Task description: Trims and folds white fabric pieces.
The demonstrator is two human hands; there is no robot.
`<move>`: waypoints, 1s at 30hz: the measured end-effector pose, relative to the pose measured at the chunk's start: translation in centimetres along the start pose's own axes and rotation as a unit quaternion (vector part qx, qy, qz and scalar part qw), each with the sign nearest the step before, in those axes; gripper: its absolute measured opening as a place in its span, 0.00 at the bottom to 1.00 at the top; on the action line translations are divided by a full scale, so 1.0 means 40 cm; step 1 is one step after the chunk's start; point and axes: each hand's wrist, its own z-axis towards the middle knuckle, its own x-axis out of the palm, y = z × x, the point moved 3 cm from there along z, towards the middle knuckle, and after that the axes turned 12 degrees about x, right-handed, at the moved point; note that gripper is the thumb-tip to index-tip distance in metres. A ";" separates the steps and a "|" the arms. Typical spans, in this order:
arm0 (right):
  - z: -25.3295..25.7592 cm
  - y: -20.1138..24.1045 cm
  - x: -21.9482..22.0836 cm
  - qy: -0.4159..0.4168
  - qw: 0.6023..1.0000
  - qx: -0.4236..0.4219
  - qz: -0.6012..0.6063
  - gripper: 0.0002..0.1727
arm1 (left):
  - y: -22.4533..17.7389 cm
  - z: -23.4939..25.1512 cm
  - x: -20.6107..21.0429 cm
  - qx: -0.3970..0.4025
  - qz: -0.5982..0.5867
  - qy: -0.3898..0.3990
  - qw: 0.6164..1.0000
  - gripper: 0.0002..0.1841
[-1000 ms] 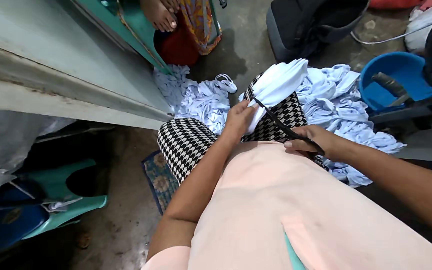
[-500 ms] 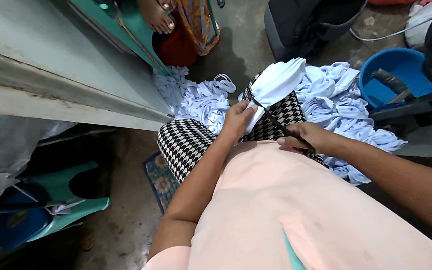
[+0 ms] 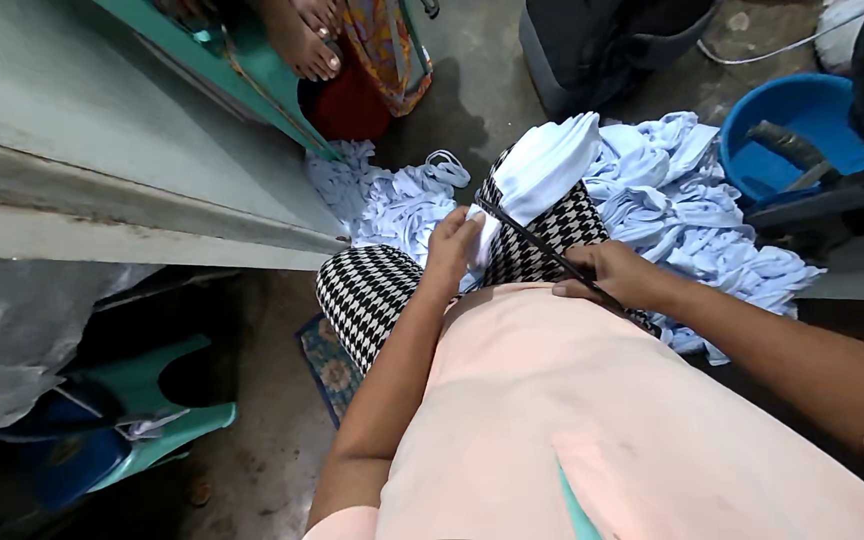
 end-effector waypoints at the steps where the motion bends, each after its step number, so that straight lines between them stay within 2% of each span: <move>1: -0.004 -0.019 -0.011 -0.033 0.998 -0.039 -0.021 0.22 | 0.002 -0.001 -0.008 0.006 0.001 -0.015 1.000 0.12; 3: -0.008 -0.068 -0.044 -0.134 0.986 -0.088 -0.045 0.28 | 0.003 0.003 -0.016 0.019 0.036 -0.026 0.999 0.13; 5: -0.003 -0.135 -0.089 -0.213 0.975 -0.052 -0.040 0.27 | -0.003 0.013 -0.008 0.015 0.095 0.002 0.995 0.18; 7: 0.005 -0.220 -0.131 -0.277 0.958 0.056 -0.039 0.26 | -0.008 0.030 0.018 0.002 0.145 0.031 0.989 0.22; 9: 0.001 -0.298 -0.160 -0.304 0.925 0.220 -0.060 0.31 | -0.006 0.040 0.040 -0.022 0.166 0.039 0.985 0.23; 10: -0.003 -0.338 -0.166 -0.297 0.905 0.296 -0.072 0.33 | -0.003 0.042 0.047 -0.030 0.172 0.041 0.984 0.23; 12: -0.011 -0.427 -0.165 -0.262 0.872 0.404 -0.090 0.32 | 0.000 0.044 0.053 -0.036 0.173 0.041 0.983 0.21; 15: -0.014 -0.532 -0.146 -0.098 0.872 0.465 -0.119 0.29 | 0.000 0.039 0.057 -0.029 0.163 0.037 0.985 0.18; 17: -0.011 -0.556 -0.154 -0.021 0.880 0.450 -0.147 0.28 | -0.007 0.038 0.065 -0.017 0.159 0.034 0.986 0.16; 18: -0.008 -0.547 -0.168 -0.013 0.881 0.446 -0.158 0.26 | -0.012 0.037 0.069 -0.013 0.154 0.035 0.987 0.16; 20: 0.003 -0.485 -0.206 -0.076 0.890 0.420 -0.158 0.23 | -0.020 0.036 0.077 -0.010 0.158 0.041 0.987 0.15; 22: 0.030 -0.391 -0.252 -0.200 0.929 0.301 -0.080 0.22 | -0.025 0.032 0.082 -0.008 0.176 0.049 0.983 0.14; 24: 0.088 -0.295 -0.279 -0.251 0.954 0.154 0.060 0.24 | -0.022 0.030 0.085 0.005 0.191 0.044 0.981 0.14; 27: 0.190 -0.161 -0.290 -0.212 0.937 0.043 0.273 0.26 | -0.018 0.031 0.088 -0.001 0.209 0.040 0.977 0.15; 30: 0.263 -0.101 -0.296 -0.172 0.945 -0.019 0.276 0.33 | -0.016 0.030 0.084 0.003 0.226 0.038 0.973 0.15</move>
